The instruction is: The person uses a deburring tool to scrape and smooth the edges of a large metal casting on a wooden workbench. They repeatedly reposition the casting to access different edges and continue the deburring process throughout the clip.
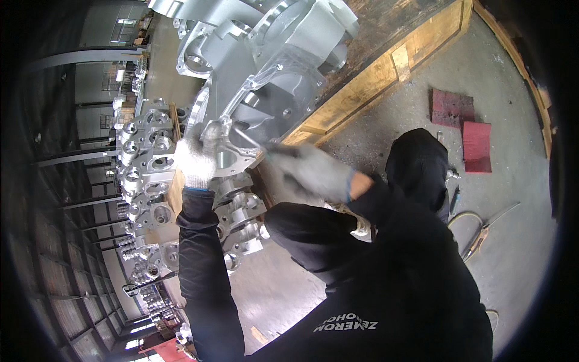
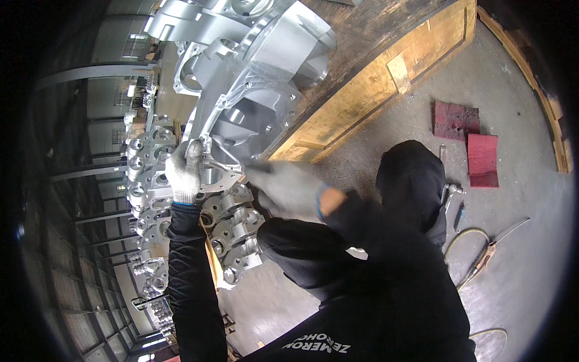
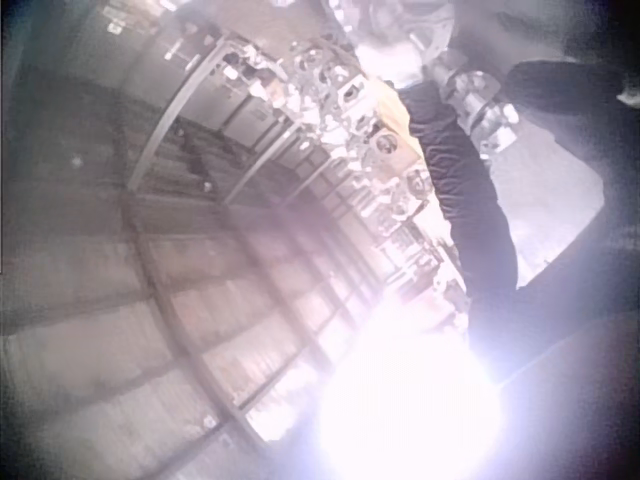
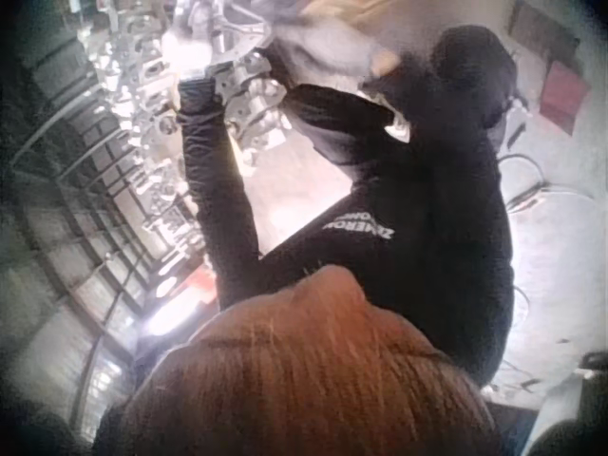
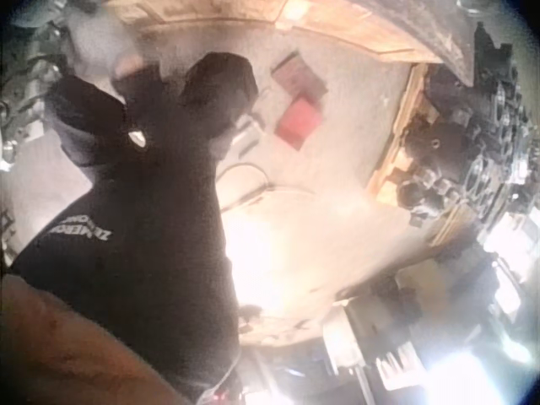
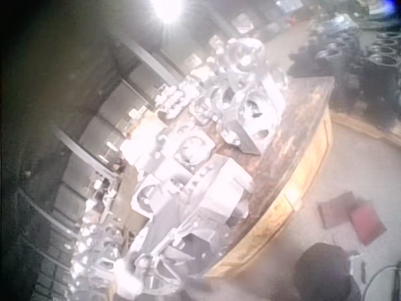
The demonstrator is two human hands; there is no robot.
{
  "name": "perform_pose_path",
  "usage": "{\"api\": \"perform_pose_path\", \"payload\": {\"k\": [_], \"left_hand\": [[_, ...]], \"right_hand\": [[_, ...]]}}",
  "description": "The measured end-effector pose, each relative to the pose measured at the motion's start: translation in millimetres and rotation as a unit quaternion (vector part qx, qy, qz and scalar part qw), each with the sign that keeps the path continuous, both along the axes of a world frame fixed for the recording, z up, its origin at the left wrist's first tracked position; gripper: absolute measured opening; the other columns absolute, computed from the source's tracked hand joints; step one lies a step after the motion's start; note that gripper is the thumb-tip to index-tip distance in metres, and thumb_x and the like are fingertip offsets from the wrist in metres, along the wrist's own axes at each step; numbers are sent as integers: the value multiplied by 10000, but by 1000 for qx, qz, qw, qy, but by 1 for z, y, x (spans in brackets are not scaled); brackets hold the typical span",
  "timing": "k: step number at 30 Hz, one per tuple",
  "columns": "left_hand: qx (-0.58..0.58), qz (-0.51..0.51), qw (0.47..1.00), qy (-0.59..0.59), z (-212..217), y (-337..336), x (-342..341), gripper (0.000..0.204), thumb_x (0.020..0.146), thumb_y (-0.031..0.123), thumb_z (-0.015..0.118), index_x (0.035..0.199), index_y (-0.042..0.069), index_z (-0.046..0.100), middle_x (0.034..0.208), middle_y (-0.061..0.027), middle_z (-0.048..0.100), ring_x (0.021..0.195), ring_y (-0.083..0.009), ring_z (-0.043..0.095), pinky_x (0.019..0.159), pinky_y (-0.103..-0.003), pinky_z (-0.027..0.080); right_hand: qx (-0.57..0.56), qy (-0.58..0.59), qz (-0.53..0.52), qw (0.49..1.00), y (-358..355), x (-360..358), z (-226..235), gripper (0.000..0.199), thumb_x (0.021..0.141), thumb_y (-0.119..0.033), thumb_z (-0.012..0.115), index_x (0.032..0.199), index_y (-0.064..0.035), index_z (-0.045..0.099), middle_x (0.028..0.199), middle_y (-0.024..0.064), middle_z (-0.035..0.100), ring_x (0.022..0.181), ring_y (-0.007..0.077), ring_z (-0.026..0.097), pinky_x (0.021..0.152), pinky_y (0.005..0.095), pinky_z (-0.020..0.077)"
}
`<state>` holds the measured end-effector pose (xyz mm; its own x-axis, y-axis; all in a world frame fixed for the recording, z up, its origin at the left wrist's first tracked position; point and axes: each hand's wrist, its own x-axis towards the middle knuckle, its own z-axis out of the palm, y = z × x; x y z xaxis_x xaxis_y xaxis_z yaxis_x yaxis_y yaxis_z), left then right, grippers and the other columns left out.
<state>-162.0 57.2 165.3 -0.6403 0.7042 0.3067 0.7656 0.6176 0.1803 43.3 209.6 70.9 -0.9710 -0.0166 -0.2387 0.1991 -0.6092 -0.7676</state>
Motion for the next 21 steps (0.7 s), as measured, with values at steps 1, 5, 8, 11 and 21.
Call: {"api": "perform_pose_path", "payload": {"k": [1,5,8,11,21], "left_hand": [[3,-2,1000,0,1,0,0,535,967,506,685,1058,-17,747,723,-157,701,673,-222,683,642,-350,532],[23,-9,998,-53,3,2,2,528,958,515,687,1085,6,751,736,-171,733,693,-252,739,661,-362,560],[-8,2,999,-36,1,2,2,517,967,506,687,1076,5,752,721,-113,724,671,-197,694,645,-352,545],[-31,25,996,81,0,1,3,557,982,522,666,1123,-10,751,733,-113,711,665,-144,638,650,-320,523],[-28,-7,993,114,0,4,8,568,918,594,686,1047,46,763,687,-182,693,654,-371,713,607,-441,546]], "right_hand": [[-79,-12,34,996,2,9,7,488,1084,-328,478,1519,-110,506,591,0,528,425,124,478,397,308,393],[-139,68,-41,987,-8,-32,9,313,1076,-300,503,1171,-36,644,568,0,509,409,114,439,370,284,317],[-156,-12,-24,987,-14,-5,13,323,1071,-322,514,1008,-37,652,551,12,510,403,117,433,381,305,314],[-162,14,-45,986,-22,-11,9,304,1081,-317,504,1129,-57,654,576,0,508,413,103,432,383,279,321],[-47,20,-72,996,-10,-27,34,326,1065,-290,565,1274,-48,630,711,-33,570,497,73,511,456,236,418]]}}
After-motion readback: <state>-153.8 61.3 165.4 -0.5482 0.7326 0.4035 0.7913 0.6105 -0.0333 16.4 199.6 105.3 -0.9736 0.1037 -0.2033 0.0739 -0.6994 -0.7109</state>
